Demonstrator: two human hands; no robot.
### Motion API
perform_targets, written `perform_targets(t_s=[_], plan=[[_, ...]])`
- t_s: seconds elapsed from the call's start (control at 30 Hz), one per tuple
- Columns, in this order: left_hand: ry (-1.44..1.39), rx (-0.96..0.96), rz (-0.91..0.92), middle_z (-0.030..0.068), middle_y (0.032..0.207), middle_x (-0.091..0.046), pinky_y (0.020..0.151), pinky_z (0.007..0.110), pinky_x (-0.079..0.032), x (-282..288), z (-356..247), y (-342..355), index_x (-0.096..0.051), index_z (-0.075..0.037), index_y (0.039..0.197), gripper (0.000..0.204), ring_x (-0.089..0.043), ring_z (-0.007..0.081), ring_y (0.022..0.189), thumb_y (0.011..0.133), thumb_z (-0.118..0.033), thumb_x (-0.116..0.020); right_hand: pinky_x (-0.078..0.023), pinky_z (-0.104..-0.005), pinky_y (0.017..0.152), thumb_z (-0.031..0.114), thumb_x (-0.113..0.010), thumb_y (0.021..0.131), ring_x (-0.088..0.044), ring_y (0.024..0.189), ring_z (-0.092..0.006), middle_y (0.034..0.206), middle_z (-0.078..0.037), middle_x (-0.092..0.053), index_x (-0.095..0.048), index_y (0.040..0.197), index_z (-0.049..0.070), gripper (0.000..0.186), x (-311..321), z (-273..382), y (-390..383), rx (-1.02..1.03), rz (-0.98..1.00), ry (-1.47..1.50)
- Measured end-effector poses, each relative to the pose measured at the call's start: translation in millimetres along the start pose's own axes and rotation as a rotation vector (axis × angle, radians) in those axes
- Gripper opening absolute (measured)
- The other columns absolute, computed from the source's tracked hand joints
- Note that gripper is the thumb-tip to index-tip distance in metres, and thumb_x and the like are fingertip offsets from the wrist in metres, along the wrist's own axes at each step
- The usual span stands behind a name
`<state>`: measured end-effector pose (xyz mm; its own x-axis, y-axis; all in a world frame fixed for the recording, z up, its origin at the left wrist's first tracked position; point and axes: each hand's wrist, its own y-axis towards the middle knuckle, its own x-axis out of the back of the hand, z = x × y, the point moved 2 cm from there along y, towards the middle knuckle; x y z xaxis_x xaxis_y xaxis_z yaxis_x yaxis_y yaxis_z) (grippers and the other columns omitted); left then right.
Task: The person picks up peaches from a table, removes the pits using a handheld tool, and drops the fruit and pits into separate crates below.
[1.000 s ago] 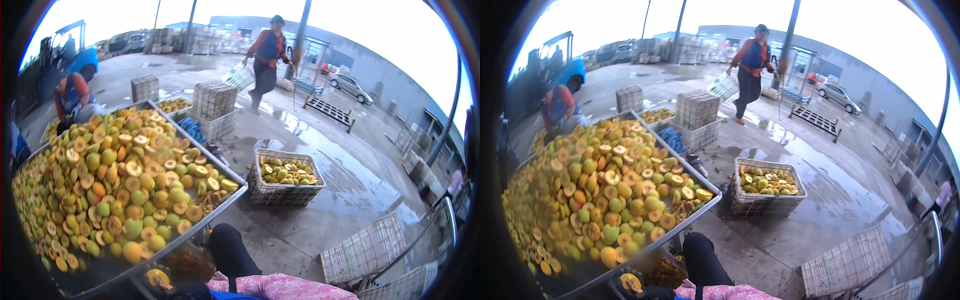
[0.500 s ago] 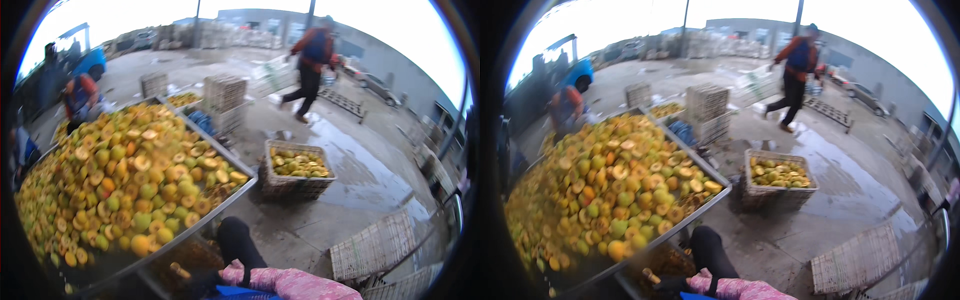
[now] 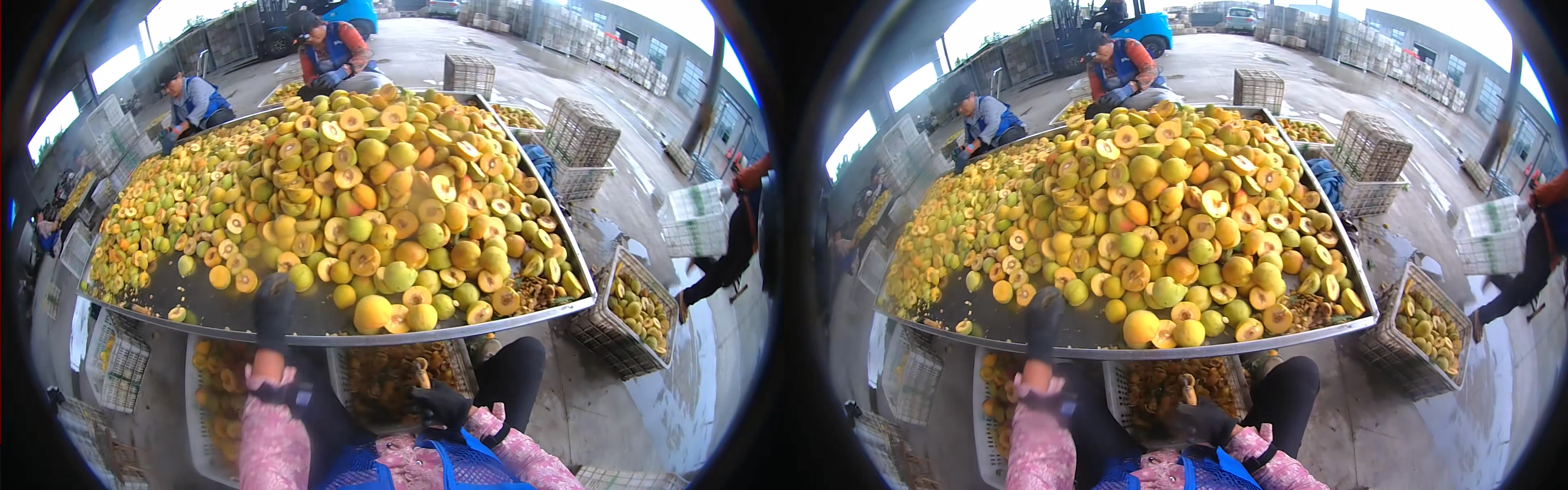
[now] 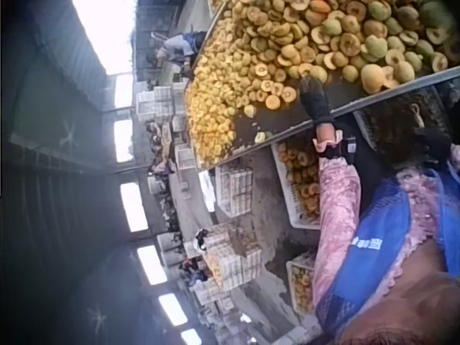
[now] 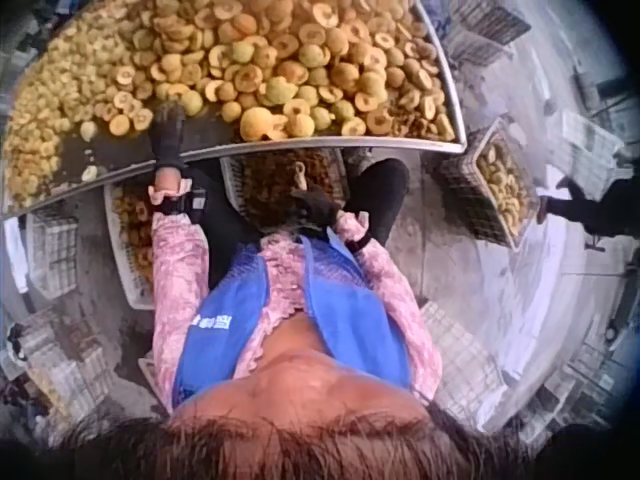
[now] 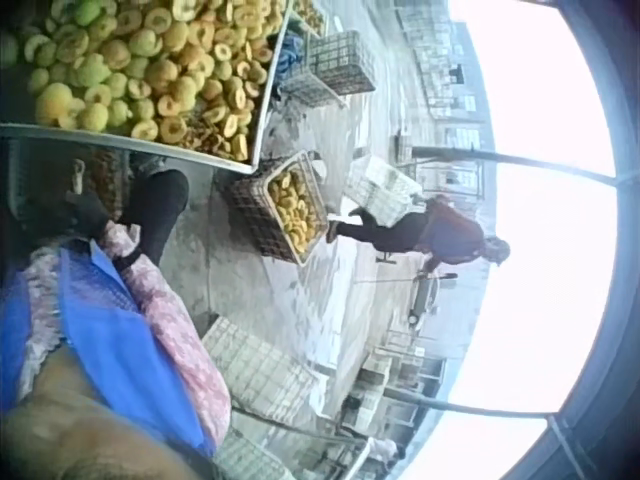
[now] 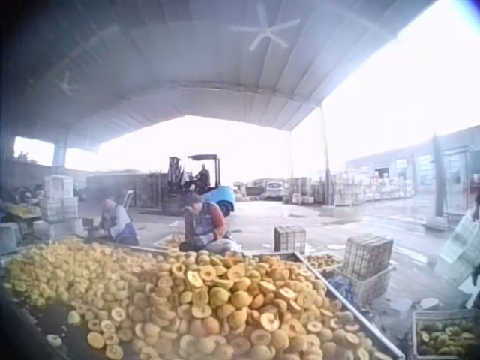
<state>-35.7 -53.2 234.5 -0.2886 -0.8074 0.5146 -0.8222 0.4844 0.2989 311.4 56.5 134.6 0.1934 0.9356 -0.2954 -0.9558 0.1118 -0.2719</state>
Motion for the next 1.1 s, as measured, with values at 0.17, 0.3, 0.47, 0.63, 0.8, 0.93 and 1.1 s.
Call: perform_targets(t_s=[0.17, 0.3, 0.47, 0.63, 0.8, 0.93, 1.1], plan=[[0.589, -0.246, 0.003, 0.0191, 0.104, -0.06, 0.083, 0.036, -0.047, -51, 44, 29, -0.056, -0.004, 0.107, 0.044, -0.059, 0.0327, 0.095, 0.066, -0.016, -0.069, -0.046, -0.0359, 0.065, 0.012, -0.059, 0.076, -0.057, 0.074, -0.0273, 0.084, -0.009, -0.059, -0.053, 0.101, 0.006, 0.026, -2, 38, -7, 0.121, -0.035, -0.464], [0.317, -0.17, -0.025, 0.0193, 0.102, -0.059, 0.081, 0.038, -0.048, -50, 51, 29, -0.053, -0.005, 0.11, 0.05, -0.06, 0.0361, 0.089, 0.064, -0.016, -0.069, -0.046, -0.0332, 0.056, 0.012, -0.06, 0.072, -0.057, 0.066, -0.0244, 0.077, -0.011, -0.057, -0.054, 0.091, 0.005, 0.021, -2, 28, 2, -0.107, -0.08, 0.286], [-0.715, 0.399, 0.19, 0.0164, 0.1, -0.06, 0.073, 0.039, -0.052, -30, 19, 2, -0.052, -0.003, 0.111, 0.038, -0.062, 0.0293, 0.085, 0.076, -0.016, -0.059, -0.045, -0.0289, 0.049, 0.016, -0.052, 0.084, -0.054, 0.054, -0.0167, 0.061, -0.006, -0.052, -0.054, 0.085, 0.006, 0.01, 9, 32, 12, -0.023, -0.284, 0.037], [-1.26, 0.447, 0.347, 0.0176, 0.092, -0.061, 0.063, 0.035, -0.052, -16, -44, -39, -0.05, 0.001, 0.115, 0.047, -0.061, 0.0252, 0.073, 0.086, -0.036, -0.04, -0.045, -0.0278, 0.048, 0.024, -0.057, 0.087, -0.053, 0.052, -0.0132, 0.062, -0.003, -0.054, -0.053, 0.092, 0.002, 0.023, -4, 72, -6, -0.264, -0.142, -0.138], [-1.414, 0.705, 0.241, 0.02, 0.089, -0.061, 0.061, 0.03, -0.052, -21, -78, -73, -0.051, 0.002, 0.109, 0.042, -0.059, 0.023, 0.068, 0.084, -0.031, -0.048, -0.046, -0.0239, 0.049, 0.02, -0.058, 0.086, -0.056, 0.062, -0.0101, 0.083, -0.007, -0.056, -0.044, 0.108, 0.002, 0.032, -26, 73, -33, -0.135, -0.041, -0.072], [-1.023, 0.321, 0.361, 0.0145, 0.093, -0.062, 0.065, 0.027, -0.051, -32, -67, -100, -0.052, 0.004, 0.106, 0.029, -0.059, 0.0174, 0.074, 0.081, -0.01, -0.056, -0.049, -0.0245, 0.051, 0.019, -0.056, 0.088, -0.055, 0.059, -0.0099, 0.079, -0.004, -0.052, -0.042, 0.109, 0.002, 0.03, -42, 104, -34, -0.154, -0.073, 0.031], [-1.098, 0.41, 0.451, 0.0134, 0.107, -0.059, 0.084, 0.032, -0.049, -30, -114, -127, -0.052, 0.003, 0.114, 0.034, -0.056, 0.0192, 0.1, 0.081, 0.0, -0.059, -0.043, -0.0223, 0.054, 0.016, -0.055, 0.088, -0.05, 0.065, -0.0061, 0.082, -0.001, -0.052, -0.048, 0.105, 0.005, 0.022, -48, 105, -20, -0.006, -0.114, 0.05]])
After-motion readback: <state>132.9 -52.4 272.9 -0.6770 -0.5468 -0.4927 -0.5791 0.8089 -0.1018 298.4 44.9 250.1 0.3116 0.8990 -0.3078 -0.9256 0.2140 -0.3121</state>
